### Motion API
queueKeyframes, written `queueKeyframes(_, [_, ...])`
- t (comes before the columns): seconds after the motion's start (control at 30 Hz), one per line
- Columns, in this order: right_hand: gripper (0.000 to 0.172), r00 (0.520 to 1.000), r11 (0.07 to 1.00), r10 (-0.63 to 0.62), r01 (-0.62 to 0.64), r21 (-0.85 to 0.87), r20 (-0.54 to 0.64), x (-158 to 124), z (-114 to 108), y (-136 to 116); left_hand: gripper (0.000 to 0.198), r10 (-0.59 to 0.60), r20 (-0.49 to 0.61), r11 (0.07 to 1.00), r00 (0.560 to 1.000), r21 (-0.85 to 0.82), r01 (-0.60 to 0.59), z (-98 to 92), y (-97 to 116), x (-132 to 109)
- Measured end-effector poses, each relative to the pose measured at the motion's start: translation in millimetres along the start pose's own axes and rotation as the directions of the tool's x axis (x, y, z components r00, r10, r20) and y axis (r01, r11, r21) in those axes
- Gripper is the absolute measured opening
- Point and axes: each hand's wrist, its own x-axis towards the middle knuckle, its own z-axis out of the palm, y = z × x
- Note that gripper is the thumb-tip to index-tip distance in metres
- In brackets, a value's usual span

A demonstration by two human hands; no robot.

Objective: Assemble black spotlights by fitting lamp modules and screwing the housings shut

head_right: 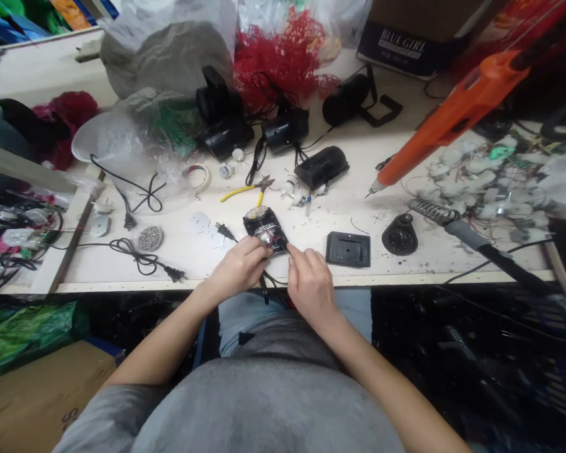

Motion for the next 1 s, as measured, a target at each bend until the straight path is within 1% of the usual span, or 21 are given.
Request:
queueKeyframes(0.03, [0.031,0.999,0.998,-0.034,0.034,-0.047,0.005,1,0,1,0.011,0.001,-0.014,1.0,1.0,-0.006,-0.001,0.8,0,0])
queueKeyframes(0.07, [0.031,0.999,0.997,-0.042,0.043,-0.062,0.009,3,0,2,0.011,0.002,-0.025,1.0,1.0,-0.014,-0.002,1.6,-1,1])
queueKeyframes(0.23, [0.027,0.998,0.997,0.058,-0.059,0.046,0.023,9,4,6,0.014,-0.006,-0.038,0.998,0.999,-0.069,0.004,3.1,-3,4])
queueKeyframes(0.37, [0.026,0.995,0.991,0.104,-0.104,0.081,0.015,12,6,9,0.015,0.005,-0.029,0.995,1.0,-0.104,-0.008,2.0,-6,5])
queueKeyframes(0.57, [0.023,0.993,0.992,0.112,-0.114,0.049,0.035,16,10,6,0.017,0.018,-0.03,0.989,0.999,-0.149,-0.022,1.7,-8,5])
queueKeyframes(0.7, [0.021,0.983,0.983,0.171,-0.175,0.056,0.066,22,10,5,0.018,0.007,-0.012,0.986,1.0,-0.164,-0.009,3.6,-9,4])
queueKeyframes(0.83, [0.021,0.951,0.946,0.288,-0.3,0.124,0.109,29,4,6,0.018,0.004,-0.016,0.989,1.0,-0.145,-0.006,4.8,-8,3])
queueKeyframes(0.93, [0.023,0.907,0.885,0.383,-0.415,0.211,0.176,32,2,8,0.018,0.002,-0.011,0.99,1.0,-0.14,-0.004,4.5,-7,3])
queueKeyframes(1.0, [0.028,0.873,0.829,0.431,-0.483,0.282,0.229,33,4,9,0.018,0.002,-0.003,0.99,1.0,-0.141,-0.003,4.0,-7,4])
